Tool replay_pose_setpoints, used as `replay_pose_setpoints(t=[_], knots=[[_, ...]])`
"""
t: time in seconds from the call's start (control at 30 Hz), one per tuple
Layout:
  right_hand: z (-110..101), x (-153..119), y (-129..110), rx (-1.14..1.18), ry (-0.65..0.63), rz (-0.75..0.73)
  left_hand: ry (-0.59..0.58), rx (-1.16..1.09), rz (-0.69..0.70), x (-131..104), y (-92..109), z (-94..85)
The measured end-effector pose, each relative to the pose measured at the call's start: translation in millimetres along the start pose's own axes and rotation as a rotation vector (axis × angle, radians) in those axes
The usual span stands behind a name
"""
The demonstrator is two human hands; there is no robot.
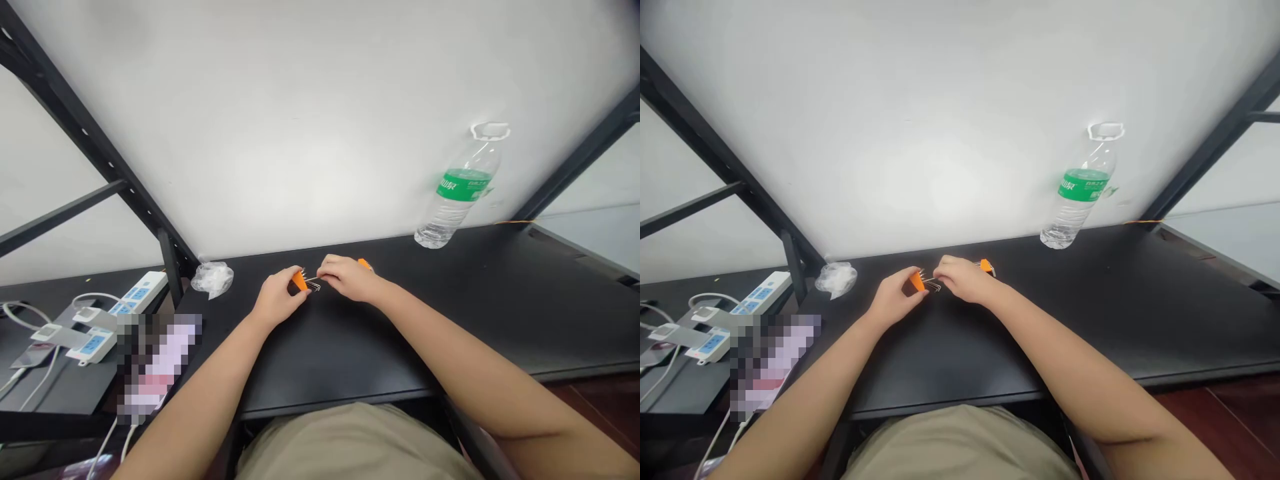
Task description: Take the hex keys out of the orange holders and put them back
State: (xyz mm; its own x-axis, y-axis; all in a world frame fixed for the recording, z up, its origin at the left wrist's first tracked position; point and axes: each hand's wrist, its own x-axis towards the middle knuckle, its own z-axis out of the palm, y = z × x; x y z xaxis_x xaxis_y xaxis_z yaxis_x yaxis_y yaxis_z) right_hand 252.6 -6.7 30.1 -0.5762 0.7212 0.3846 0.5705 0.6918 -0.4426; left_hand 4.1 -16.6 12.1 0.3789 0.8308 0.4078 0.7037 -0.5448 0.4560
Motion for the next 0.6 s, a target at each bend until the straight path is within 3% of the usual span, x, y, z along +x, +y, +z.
replay_pose_setpoints(t=[0.27,0.47,0.6], knots=[[18,4,-15,0.155,0.036,0.04,-0.132,-0.007,0.076,1,19,-4.6],[33,6,9,0.076,0.059,0.189,0.056,-0.081,-0.047,1,3,1.1],[41,7,24,-0.002,0.004,0.254,0.104,-0.115,-0.092,2,-2,2.7]])
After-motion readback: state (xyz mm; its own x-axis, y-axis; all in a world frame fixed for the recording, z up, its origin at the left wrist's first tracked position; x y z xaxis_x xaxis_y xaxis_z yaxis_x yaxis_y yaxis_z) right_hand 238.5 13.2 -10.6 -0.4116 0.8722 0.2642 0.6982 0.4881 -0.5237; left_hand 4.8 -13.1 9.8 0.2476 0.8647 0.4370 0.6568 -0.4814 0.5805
